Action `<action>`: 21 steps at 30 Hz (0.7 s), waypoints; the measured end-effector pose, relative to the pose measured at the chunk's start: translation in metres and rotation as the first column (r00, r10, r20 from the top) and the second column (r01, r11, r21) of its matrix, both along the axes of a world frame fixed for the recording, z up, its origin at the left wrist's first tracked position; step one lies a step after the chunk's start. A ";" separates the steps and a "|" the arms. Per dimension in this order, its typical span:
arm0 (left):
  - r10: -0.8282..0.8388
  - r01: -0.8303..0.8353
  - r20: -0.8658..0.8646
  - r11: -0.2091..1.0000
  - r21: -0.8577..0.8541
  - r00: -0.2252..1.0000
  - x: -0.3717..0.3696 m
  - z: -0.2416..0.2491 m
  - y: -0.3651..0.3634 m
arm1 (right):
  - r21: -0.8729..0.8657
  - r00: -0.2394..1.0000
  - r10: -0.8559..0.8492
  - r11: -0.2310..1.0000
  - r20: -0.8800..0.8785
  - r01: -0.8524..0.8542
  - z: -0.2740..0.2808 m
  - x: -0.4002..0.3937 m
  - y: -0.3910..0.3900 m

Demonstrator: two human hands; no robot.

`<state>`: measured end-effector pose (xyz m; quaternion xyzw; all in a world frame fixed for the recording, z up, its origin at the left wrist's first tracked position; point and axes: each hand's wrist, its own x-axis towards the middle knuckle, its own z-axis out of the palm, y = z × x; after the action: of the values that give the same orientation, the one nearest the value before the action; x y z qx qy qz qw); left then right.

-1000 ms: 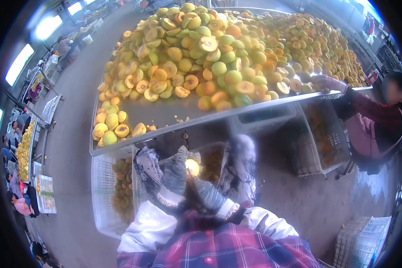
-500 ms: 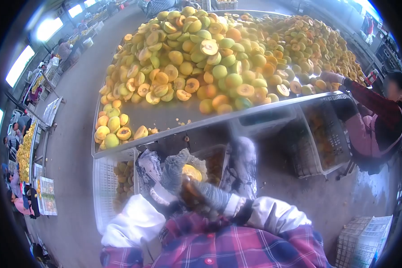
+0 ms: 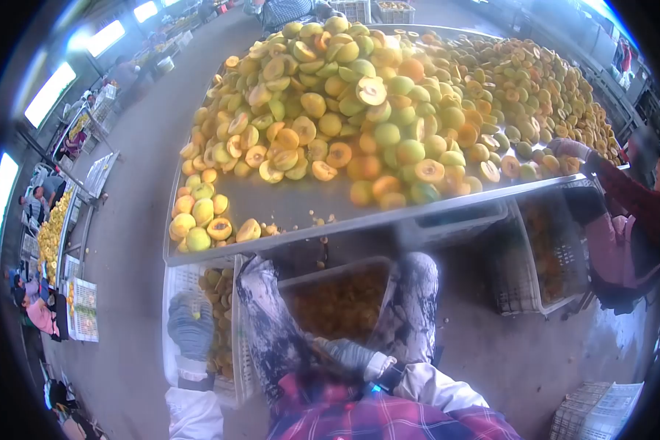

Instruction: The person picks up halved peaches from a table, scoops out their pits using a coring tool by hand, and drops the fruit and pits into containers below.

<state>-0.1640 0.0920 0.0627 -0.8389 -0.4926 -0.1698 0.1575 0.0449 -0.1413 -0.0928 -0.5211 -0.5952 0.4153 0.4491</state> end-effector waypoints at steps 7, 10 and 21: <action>-0.244 0.457 0.445 0.754 -0.471 0.862 0.251 0.017 0.076 | -0.446 0.760 -0.170 0.879 -0.627 -0.171 0.024 0.015 0.001; -0.139 0.192 0.140 0.834 -0.517 0.980 0.343 -0.034 0.110 | -0.474 0.734 -0.215 0.865 -0.645 -0.162 0.026 0.023 0.002; 0.257 0.600 0.699 0.372 -0.709 0.667 0.326 -0.013 0.090 | -0.449 0.783 -0.239 0.892 -0.575 -0.057 0.025 0.031 0.009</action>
<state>0.1617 0.1824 0.0496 -0.6904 -0.4159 -0.2003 -0.5571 0.0757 -0.1328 -0.0679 -0.4738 -0.2786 0.6633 0.5078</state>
